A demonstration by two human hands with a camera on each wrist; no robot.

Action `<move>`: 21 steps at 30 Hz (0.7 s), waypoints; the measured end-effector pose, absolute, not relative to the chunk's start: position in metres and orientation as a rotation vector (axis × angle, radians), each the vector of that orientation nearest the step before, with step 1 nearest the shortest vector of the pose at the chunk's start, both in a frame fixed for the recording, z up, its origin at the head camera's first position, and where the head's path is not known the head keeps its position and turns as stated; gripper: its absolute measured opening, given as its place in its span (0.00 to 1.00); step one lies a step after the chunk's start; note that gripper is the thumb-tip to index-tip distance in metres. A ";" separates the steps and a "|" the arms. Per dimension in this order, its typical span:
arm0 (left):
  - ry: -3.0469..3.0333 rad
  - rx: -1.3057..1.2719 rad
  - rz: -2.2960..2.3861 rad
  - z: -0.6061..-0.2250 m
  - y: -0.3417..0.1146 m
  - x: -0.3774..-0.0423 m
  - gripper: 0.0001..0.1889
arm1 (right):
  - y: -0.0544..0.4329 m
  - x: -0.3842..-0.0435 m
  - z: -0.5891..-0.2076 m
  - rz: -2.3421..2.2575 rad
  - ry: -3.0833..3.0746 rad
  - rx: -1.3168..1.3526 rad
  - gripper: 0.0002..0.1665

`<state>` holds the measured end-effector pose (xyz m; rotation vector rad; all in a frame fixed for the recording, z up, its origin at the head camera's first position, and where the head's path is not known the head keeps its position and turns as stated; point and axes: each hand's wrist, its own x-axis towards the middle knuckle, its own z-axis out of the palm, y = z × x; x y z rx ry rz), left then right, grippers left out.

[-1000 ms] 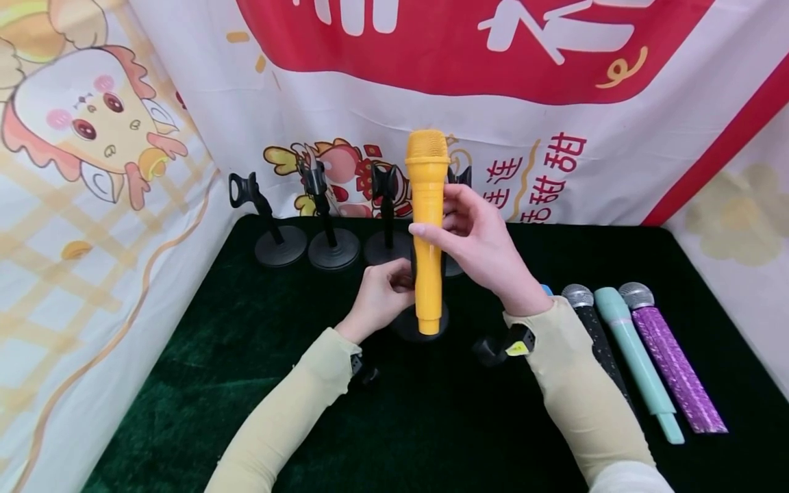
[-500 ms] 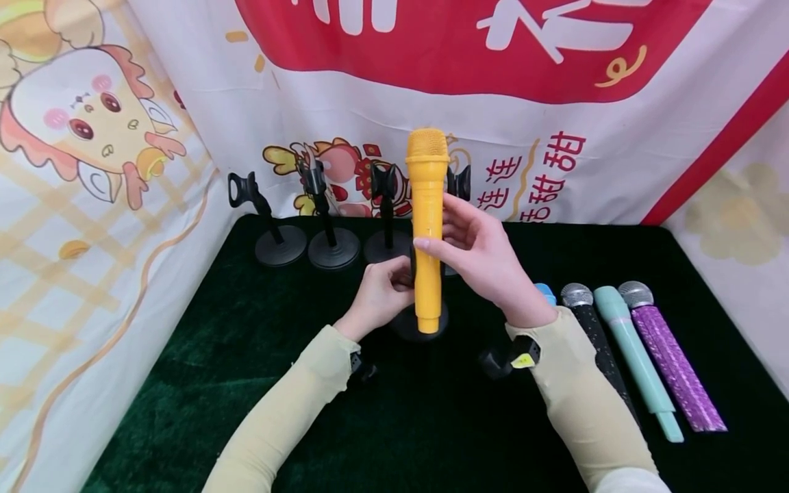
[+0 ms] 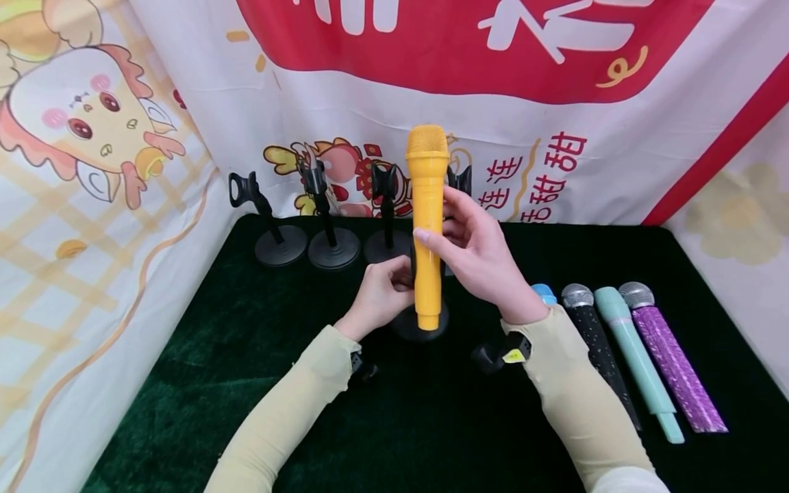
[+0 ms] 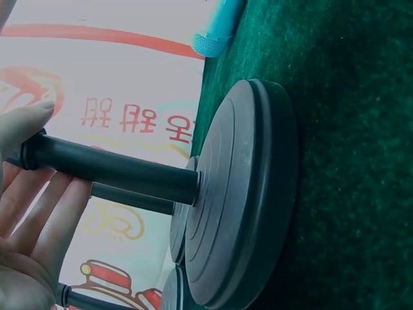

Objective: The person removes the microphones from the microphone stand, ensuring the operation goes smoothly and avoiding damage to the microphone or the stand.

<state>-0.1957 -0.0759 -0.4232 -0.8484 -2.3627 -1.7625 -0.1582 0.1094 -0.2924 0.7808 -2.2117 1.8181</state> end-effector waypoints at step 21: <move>-2.363 -0.831 -1.804 -0.422 -0.075 -0.193 0.13 | 0.104 -0.168 -0.289 1.860 -2.157 0.682 0.35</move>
